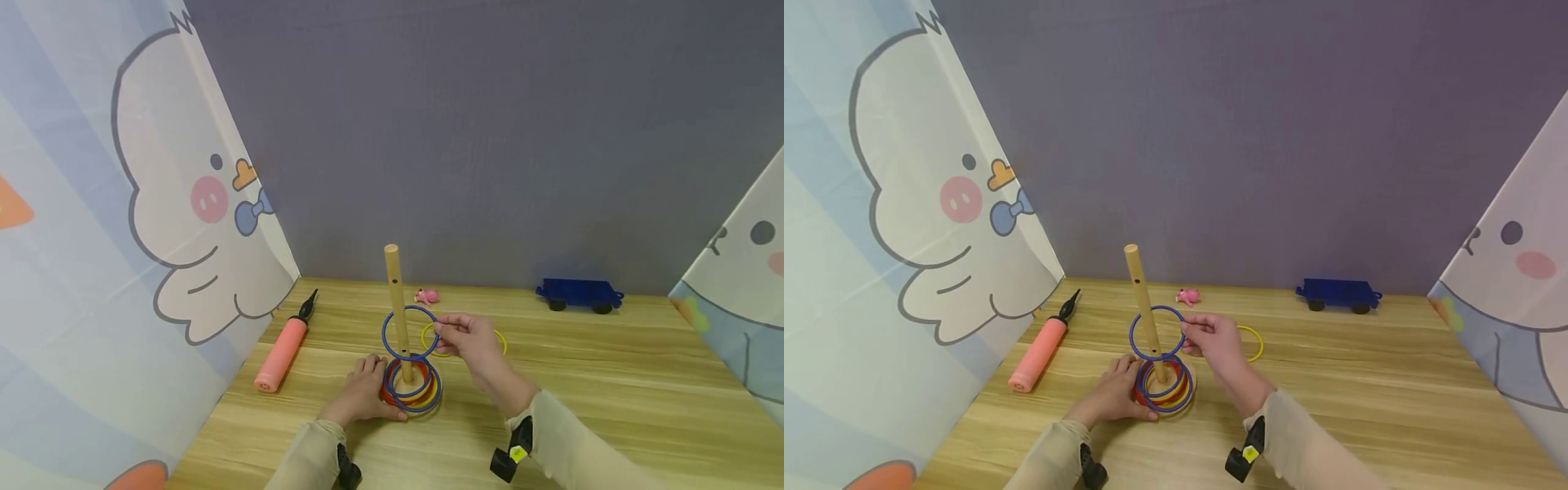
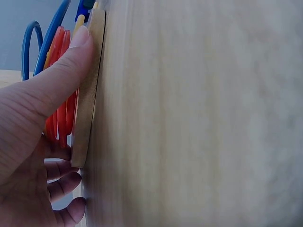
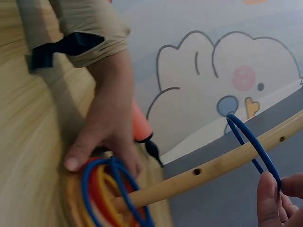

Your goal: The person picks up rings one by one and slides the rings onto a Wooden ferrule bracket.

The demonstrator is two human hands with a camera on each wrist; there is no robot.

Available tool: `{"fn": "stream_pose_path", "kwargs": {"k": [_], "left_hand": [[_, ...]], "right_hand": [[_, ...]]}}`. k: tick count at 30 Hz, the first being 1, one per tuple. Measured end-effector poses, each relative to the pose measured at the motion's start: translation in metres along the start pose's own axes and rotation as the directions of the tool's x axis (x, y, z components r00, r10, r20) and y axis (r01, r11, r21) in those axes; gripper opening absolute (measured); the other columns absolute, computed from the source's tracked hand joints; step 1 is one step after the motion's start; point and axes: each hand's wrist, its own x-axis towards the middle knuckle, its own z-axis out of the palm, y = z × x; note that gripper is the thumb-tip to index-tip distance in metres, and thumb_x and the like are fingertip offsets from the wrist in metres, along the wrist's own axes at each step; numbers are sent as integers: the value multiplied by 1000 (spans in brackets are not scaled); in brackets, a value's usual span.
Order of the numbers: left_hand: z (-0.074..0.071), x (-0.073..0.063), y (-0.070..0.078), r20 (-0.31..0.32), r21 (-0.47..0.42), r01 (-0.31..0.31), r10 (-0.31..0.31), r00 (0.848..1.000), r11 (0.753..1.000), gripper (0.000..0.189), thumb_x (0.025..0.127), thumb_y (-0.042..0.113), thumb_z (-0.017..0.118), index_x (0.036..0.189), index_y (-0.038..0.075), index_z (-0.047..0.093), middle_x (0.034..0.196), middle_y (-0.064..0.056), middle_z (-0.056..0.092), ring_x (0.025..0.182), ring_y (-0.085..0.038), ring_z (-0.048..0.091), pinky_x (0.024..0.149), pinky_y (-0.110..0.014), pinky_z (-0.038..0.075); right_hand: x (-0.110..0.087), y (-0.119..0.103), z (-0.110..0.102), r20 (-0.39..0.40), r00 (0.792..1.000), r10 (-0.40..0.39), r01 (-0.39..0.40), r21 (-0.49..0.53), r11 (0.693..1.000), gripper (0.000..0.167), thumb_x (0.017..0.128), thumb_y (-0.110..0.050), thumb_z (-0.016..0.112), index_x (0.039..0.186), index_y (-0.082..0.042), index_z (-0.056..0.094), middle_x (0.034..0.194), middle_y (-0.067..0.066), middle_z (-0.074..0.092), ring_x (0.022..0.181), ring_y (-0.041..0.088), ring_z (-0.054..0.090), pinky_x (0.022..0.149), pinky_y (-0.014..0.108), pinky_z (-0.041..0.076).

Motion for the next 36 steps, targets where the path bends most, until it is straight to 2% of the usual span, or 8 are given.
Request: {"fn": "stream_pose_path", "kwargs": {"k": [7,14,24,31,36], "left_hand": [[0,1,0,-5,0,-3,3,1000,1000,106,60,67,82,136,2,46,131,-13,41,119,-32,37,94,-53,38],[2,1,-1,-10,-8,-10,10,1000,1000,113,60,68,81,142,0,43,131,-13,41,119,-32,37,94,-54,38],[4,0,-3,-13,-7,-8,8,1000,1000,115,59,68,81,141,-3,42,132,-15,41,121,-33,37,96,-55,37],[7,0,-4,-16,-24,-4,4,1000,1000,117,58,71,80,142,-1,42,132,-14,41,121,-33,37,95,-55,37],[6,1,-5,-19,-20,-9,8,1000,1000,116,58,70,81,142,-1,42,131,-14,42,121,-32,37,95,-55,37]], "right_hand": [[2,38,-3,-40,997,61,-63,-39,997,23,93,1,61,111,15,60,79,7,65,64,14,62,61,27,55],[3,64,-5,-65,993,95,-99,-60,993,24,92,2,62,110,17,60,79,13,65,60,15,62,59,29,55],[4,82,-9,-51,996,66,-71,-98,993,21,91,4,61,105,20,61,76,13,66,58,15,63,56,26,54],[1,88,-17,-37,999,39,-45,-181,982,18,90,3,63,101,17,65,78,13,66,58,17,62,59,36,56],[1,91,-28,-71,997,38,-52,-206,977,19,90,2,64,101,17,65,80,17,65,60,21,65,60,42,56]]}}
